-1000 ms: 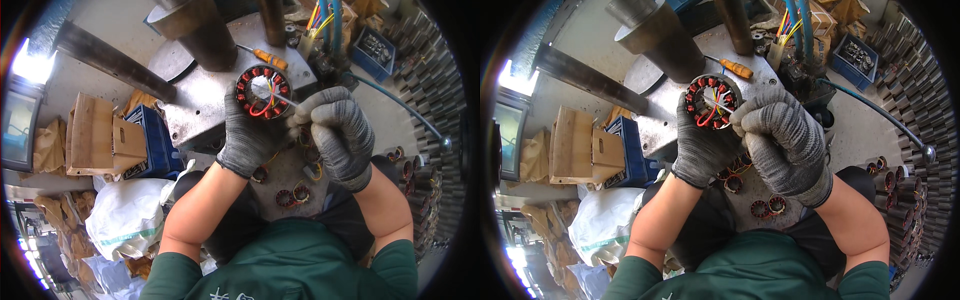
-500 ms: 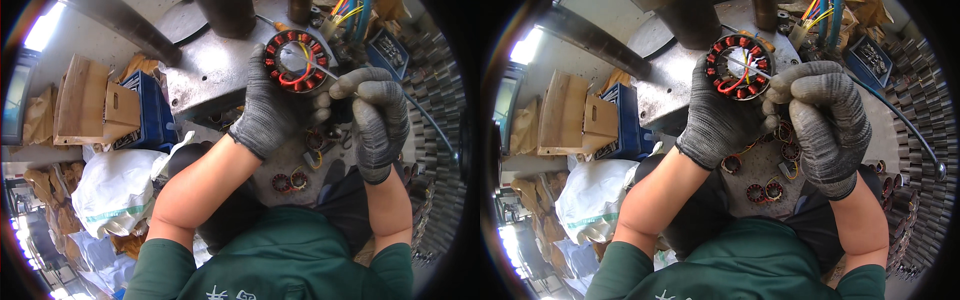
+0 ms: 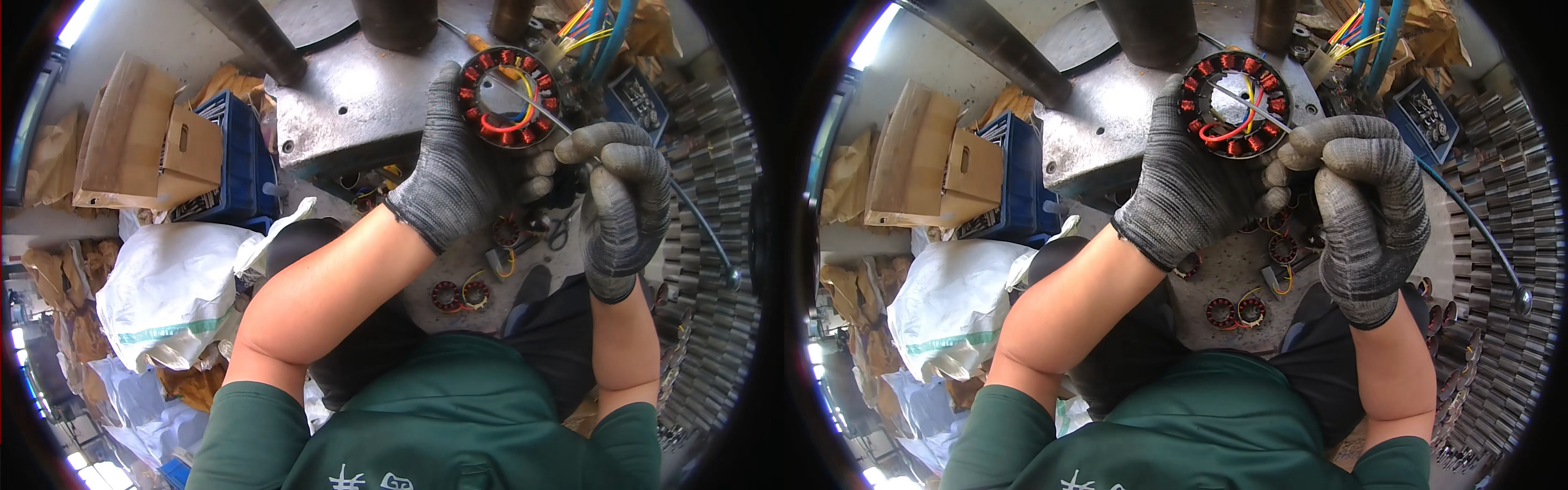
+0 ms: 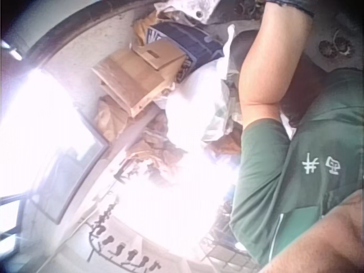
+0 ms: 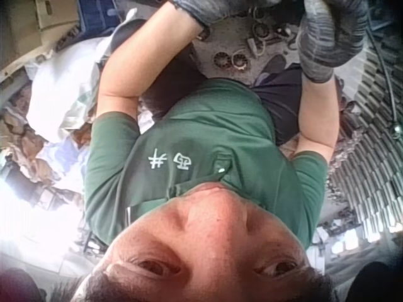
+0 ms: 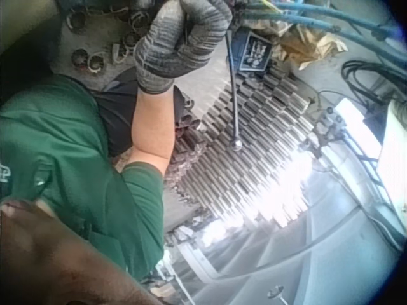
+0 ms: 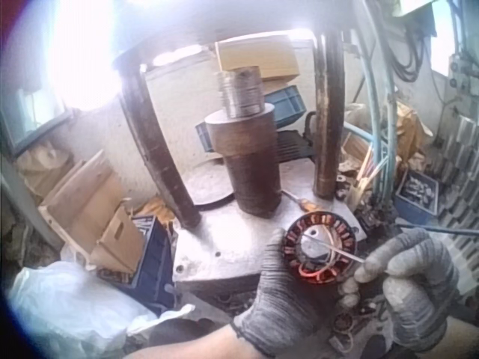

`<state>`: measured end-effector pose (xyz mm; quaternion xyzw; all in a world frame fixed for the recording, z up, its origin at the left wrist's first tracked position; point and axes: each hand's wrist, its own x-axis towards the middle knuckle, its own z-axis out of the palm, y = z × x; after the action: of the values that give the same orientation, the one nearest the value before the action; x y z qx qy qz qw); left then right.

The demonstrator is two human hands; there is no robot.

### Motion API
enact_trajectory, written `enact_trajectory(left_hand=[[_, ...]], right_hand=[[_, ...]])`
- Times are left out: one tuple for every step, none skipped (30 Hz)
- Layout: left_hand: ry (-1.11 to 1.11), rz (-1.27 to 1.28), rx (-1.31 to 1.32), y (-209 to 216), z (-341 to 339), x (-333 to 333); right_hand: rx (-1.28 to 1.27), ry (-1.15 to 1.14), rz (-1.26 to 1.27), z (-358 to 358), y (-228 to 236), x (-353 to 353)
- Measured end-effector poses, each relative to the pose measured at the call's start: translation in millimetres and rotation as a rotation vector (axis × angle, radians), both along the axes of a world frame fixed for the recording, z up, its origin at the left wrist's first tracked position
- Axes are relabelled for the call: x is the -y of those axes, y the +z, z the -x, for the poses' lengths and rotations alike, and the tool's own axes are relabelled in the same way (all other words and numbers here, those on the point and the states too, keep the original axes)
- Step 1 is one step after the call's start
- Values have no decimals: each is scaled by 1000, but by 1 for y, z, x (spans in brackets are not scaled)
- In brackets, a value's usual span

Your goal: Assembling and testing stator components for small electric motors using a press machine and handheld probe.

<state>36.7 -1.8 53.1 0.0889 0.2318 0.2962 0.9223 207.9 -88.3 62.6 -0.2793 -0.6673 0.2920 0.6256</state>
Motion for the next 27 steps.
enact_trajectory(left_hand=[[-6, -5, 18, 0, 1, 0], [-9, 3, 26, 1, 1, 0], [-5, -15, 30, 0, 2, 0], [1, -20, 25, 0, 3, 0], [6, -10, 26, 0, 3, 0], [11, -34, 25, 0, 4, 0], [14, -43, 30, 0, 4, -1], [13, -50, 49, 1, 4, -1], [27, -49, 57, 1, 4, -1], [37, -47, 78, 1, 4, -1], [48, -24, 102, 1, 4, -1], [80, -40, 79, 1, 2, 0], [114, -35, 58, 0, 1, 0], [140, -45, 62, -1, -1, 0], [162, -44, 73, -2, -2, -1], [176, -59, 109, -3, -2, -2], [190, -74, 145, -5, -2, -3], [205, -89, 131, -7, -3, -3], [219, -146, 81, -9, -4, -4], [233, -191, 46, -11, -4, -6], [246, -220, 7, -13, -5, -8], [265, -283, -30, -15, -5, -8], [281, -330, -70, -16, -4, -8], [297, -377, -108, -17, -4, -7], [290, -511, -116, -19, -3, -6], [281, -645, -123, -20, -2, -5], [274, -775, -130, -20, -2, -3]], right_hand=[[17, -6, -10, 0, 0, -1], [34, -16, -15, 0, 0, -1], [37, -13, -26, 1, -1, -1], [40, -14, -34, 1, -1, -2], [36, -16, -42, 2, -2, -2], [32, -18, -50, 3, -3, -2], [21, -22, -60, 5, -5, -3], [10, -26, -65, 6, -6, -4], [57, -48, -101, 6, -7, -5], [105, -70, -133, 6, -8, -7], [129, -102, -167, 7, -9, -8], [119, -103, -173, 8, -9, -10], [155, -122, -187, 9, -9, -11], [190, -141, -203, 10, -8, -12], [224, -161, -218, 11, -7, -13], [270, -213, -259, 12, -6, -12], [288, -214, -272, 13, -4, -13], [302, -218, -289, 15, -2, -12], [327, -222, -297, 15, 1, -12], [302, -225, -272, 15, 4, -9], [306, -231, -278, 14, 7, -9], [317, -235, -290, 13, 9, -9], [306, -254, -295, 13, 10, -9], [349, -252, -246, 13, 12, -9], [370, -263, -189, 16, 10, -7], [397, -277, -148, 17, 10, -5], [372, -281, -165, 17, 10, -3]])
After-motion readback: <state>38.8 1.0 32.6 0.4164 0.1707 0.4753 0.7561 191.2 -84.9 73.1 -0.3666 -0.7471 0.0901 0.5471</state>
